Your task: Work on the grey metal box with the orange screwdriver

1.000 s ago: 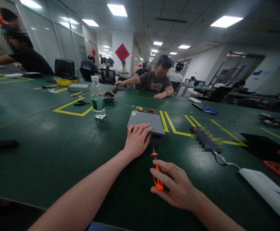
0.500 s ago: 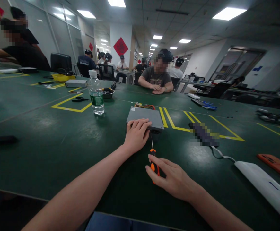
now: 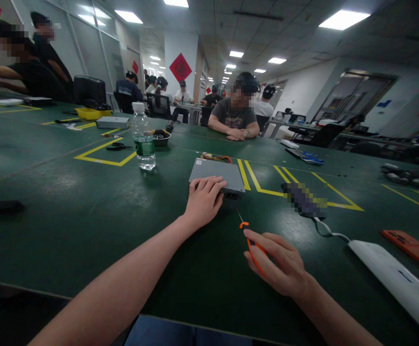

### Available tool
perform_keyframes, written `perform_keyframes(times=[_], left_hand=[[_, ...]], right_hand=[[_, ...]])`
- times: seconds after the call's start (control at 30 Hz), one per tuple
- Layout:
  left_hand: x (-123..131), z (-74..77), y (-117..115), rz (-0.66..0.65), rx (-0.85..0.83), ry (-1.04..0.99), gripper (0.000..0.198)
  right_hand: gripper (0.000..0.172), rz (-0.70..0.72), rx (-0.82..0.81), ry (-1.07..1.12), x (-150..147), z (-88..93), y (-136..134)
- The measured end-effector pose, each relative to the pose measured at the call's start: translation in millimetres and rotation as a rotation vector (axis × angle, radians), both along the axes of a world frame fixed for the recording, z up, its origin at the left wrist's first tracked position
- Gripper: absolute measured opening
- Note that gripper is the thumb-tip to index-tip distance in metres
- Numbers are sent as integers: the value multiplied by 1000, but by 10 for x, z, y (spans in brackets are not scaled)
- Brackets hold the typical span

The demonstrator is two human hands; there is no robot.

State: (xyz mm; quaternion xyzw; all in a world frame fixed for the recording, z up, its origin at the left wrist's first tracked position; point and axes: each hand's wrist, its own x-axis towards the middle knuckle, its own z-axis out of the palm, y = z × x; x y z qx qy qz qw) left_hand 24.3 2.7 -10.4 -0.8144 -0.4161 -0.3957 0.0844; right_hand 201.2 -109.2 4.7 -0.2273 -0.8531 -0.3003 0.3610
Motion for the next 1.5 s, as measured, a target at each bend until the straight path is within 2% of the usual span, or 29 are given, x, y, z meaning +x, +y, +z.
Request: perform_keyframes(times=[0.2, 0.63, 1.23, 1.5], left_hand=[[-2, -13, 8, 0, 3, -9, 29], [-8, 1, 3, -5, -13, 5, 29], [-4, -12, 9, -3, -9, -4, 29], [-3, -12, 6, 0, -5, -5, 29]], right_hand=[[14, -34, 22, 25, 128, 27, -18], [17, -81, 2, -21, 165, -76, 49], [18, -44, 6, -8, 160, -48, 53], [17, -93, -7, -48, 159, -75, 35]])
